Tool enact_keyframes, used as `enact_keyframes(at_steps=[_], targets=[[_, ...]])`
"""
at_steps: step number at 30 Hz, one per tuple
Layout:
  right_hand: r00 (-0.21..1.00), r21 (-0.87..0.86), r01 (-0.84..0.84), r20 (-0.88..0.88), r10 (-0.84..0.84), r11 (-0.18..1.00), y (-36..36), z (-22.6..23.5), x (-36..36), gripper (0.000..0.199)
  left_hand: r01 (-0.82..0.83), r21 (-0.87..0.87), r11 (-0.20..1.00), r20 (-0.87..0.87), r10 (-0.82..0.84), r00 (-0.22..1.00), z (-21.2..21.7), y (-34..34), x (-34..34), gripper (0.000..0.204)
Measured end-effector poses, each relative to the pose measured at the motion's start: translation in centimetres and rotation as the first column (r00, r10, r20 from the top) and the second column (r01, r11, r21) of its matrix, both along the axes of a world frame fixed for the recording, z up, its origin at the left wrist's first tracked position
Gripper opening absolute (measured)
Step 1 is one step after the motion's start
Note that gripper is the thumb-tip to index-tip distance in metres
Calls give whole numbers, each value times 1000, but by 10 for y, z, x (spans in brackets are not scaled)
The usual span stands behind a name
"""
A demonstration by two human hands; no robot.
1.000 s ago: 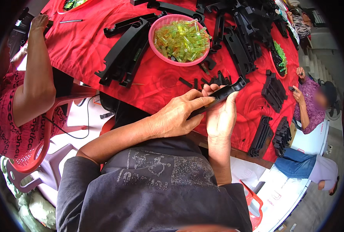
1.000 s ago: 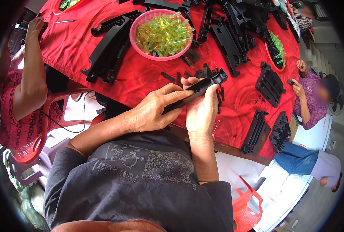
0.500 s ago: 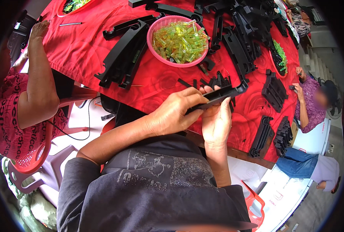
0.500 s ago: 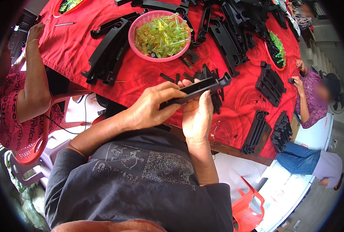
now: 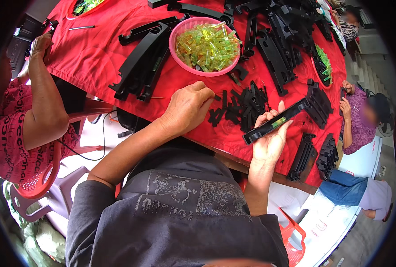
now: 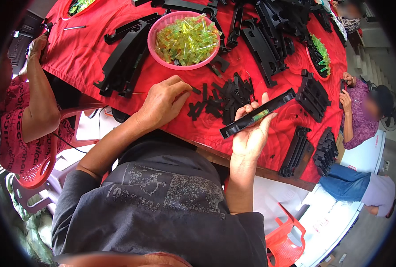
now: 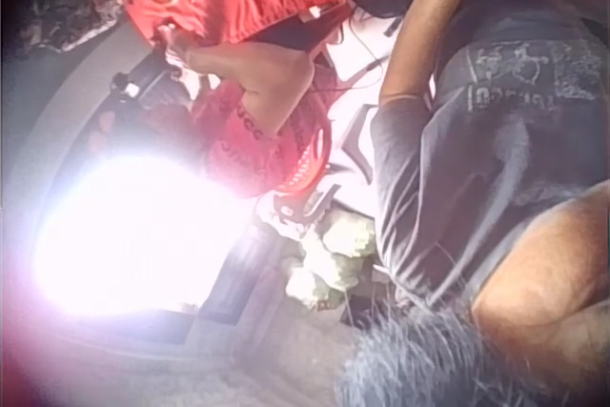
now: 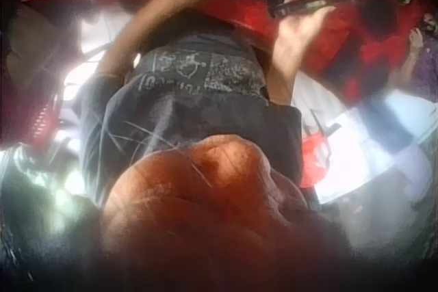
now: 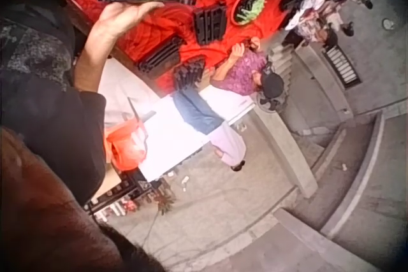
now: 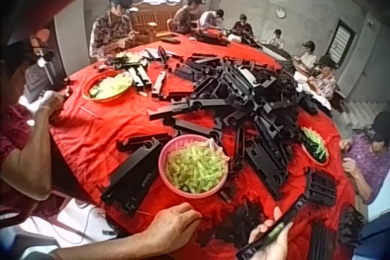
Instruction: The person takes a green plastic component from a bowl, inserts it into a black plastic housing, and presses small black plastic pieces into the housing by hand.
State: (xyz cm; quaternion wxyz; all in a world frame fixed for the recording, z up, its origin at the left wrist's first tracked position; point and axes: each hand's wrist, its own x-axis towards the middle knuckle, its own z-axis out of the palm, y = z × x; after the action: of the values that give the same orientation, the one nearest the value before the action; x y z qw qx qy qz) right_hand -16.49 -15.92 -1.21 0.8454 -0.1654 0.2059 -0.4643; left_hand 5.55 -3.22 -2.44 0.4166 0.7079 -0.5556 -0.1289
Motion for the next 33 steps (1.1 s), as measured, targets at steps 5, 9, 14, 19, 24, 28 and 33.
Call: enact_keyframes(at_steps=[5, 9, 14, 19, 24, 28, 33], targets=[[999, 35, -32, -19, 33, 999, 3, -2, 0, 56, -38, 42, 998, 45, 36, 998, -6, -4, -5, 21], [990, 36, 21, -141, -16, 999, -1, 6, -1, 51, -56, 92, 994, 79, 49, 996, -8, -8, -3, 28], [985, 47, 10, -173, -1, 999, 2, 8, 5, 48, -77, 116, 990, 87, 67, 994, -14, -10, 0, 22], [989, 42, -83, -116, 88, 996, 9, 2, 9, 49, -53, 150, 987, 92, 39, 995, -15, -9, 2, 18], [988, 48, -101, -110, 106, 994, 18, 5, 15, 49, -28, 136, 990, 115, 12, 993, -14, -9, 2, 17], [984, 19, -129, -125, 130, 991, 21, 6, 18, 49, -23, 115, 993, 118, 10, 993, -15, -6, 0, 16], [972, 41, -107, -206, 113, 993, 25, 8, 23, 48, 22, 44, 999, -107, -17, 994, 12, -2, -10, 13]])
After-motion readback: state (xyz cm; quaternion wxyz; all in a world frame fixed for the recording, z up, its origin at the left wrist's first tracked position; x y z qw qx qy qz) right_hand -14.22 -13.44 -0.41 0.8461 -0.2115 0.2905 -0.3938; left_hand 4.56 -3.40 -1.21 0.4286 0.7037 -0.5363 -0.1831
